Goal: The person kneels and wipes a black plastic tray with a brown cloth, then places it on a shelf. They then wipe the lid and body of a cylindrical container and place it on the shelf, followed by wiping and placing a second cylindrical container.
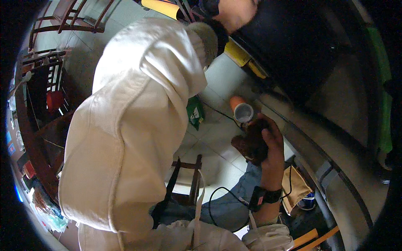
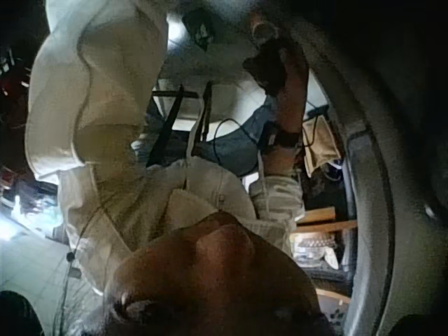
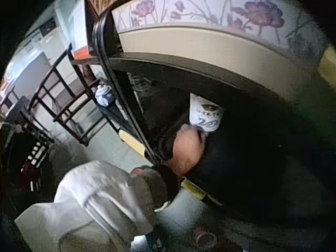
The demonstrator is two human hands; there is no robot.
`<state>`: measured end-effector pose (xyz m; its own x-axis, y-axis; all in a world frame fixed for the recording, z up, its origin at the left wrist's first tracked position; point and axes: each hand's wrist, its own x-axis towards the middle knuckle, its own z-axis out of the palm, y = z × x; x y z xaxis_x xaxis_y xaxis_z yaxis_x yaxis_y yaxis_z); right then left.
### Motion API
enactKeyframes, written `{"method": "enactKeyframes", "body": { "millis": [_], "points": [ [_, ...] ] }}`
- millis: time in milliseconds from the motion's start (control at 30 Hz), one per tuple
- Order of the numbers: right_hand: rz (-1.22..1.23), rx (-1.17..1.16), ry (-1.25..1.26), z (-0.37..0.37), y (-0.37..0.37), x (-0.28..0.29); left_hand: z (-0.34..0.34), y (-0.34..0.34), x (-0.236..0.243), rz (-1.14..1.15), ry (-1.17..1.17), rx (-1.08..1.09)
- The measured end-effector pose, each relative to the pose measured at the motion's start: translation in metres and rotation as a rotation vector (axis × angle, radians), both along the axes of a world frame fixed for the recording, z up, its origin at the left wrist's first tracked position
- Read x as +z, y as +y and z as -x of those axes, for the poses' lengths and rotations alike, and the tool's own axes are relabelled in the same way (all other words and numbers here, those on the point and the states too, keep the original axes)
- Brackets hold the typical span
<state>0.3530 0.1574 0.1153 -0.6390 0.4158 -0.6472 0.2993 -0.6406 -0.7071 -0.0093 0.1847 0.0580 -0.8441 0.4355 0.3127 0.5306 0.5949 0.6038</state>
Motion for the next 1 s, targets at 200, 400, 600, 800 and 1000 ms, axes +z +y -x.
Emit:
{"method": "enactKeyframes", "body": {
  "millis": [200,400,600,800,1000],
  "points": [
    [0.134,-0.019,-0.037,0.001,0.004,0.002,-0.03,-0.014,-0.015,0.125,0.243,-0.279],
    [0.182,-0.04,0.041,0.005,0.001,0.001,-0.013,-0.005,-0.001,0.336,0.145,-0.228],
    [0.133,-0.049,-0.012,0.007,-0.002,0.0,-0.009,0.002,0.005,0.403,0.136,-0.22],
    [0.135,-0.07,-0.052,0.004,-0.001,0.003,-0.01,-0.001,0.003,0.407,0.122,-0.254],
    [0.043,-0.084,-0.013,0.003,0.007,-0.005,-0.008,0.001,0.007,0.442,0.079,-0.263]
  ]
}}
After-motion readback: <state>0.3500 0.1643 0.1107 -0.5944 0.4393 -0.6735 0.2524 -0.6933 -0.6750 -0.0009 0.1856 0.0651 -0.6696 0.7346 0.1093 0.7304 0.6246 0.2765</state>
